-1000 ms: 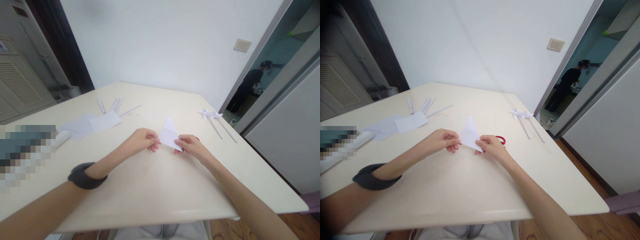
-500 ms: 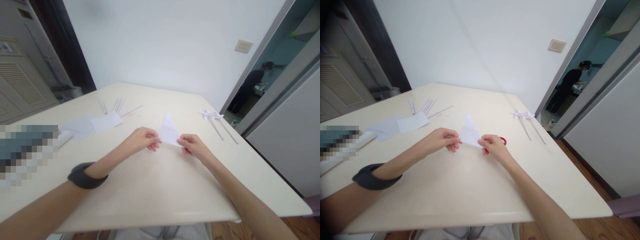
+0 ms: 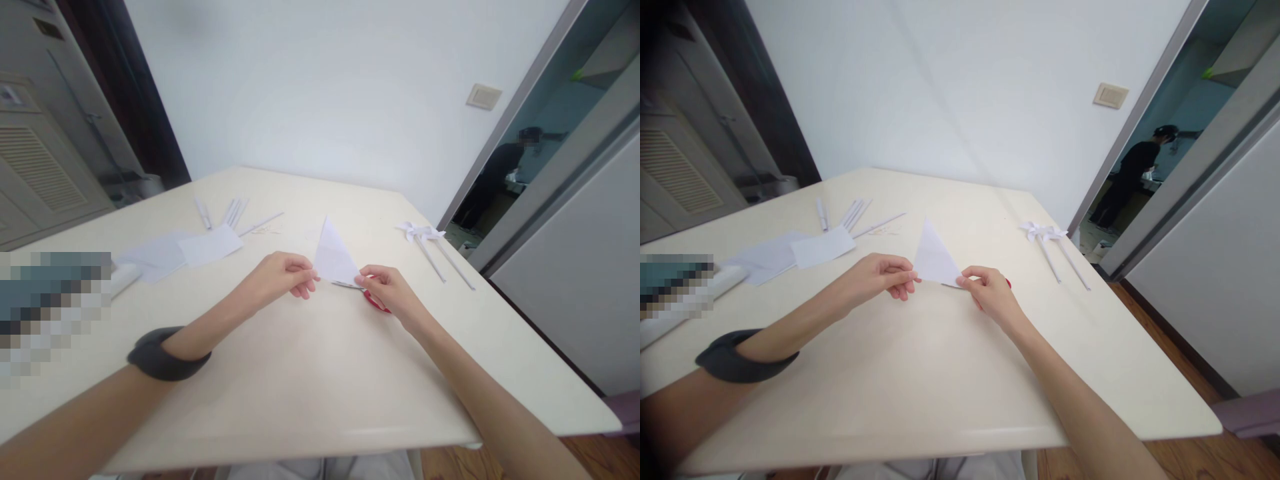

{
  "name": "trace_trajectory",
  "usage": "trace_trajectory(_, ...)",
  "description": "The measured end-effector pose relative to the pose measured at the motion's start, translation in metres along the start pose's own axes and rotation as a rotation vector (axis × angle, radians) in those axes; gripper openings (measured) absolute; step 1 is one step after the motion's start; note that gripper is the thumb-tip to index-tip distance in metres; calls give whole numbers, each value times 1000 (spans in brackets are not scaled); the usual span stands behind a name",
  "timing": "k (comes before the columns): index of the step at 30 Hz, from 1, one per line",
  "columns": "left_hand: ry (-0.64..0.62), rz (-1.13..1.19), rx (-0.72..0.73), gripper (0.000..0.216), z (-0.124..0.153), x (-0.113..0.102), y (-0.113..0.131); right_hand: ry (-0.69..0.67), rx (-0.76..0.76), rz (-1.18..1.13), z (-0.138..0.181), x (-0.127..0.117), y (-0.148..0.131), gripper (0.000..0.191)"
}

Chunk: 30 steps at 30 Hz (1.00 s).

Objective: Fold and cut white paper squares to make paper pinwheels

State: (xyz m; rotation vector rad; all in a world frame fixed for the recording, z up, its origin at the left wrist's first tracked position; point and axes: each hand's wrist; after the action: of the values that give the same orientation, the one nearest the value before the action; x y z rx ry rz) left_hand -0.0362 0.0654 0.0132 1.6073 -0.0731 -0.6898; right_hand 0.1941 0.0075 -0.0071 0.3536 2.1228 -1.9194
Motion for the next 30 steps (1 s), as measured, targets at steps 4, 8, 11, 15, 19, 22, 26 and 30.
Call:
trace_trajectory(4,16,50,-4,23,2,1,1,50,-39,-10,-1,0,2,23)
trace_trajectory(8,26,135,-19,31,3,-1,1,102,-95,-46,-2,2,0,23)
trace_trajectory(11,22,194,-20,38,3,-4,0,143,-140,-45,0,3,-2,24)
trace_trajectory(15,-29,212,-29,43,3,-5,2,163,-198,-14,4,4,-6,27)
trace_trajectory(19,-41,129,-20,33,6,-2,5,143,-242,19,9,6,-11,28)
trace_trajectory(22,-8,54,11,20,6,1,6,116,-242,5,8,5,-12,32)
trace_trajectory(26,16,-11,72,12,7,3,8,80,-198,7,3,3,-9,20)
trace_trajectory(30,60,-35,120,15,9,4,11,24,-157,42,1,4,-7,9)
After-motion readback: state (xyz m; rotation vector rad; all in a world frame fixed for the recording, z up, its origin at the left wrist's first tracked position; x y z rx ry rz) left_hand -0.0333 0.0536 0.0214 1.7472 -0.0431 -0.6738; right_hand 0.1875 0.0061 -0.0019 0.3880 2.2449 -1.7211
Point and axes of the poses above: each hand's wrist, its own z-axis away from the middle knuckle, its own x-axis out of the palm, y = z × x, and after that the axes turned 2 degrees about y, right-handed
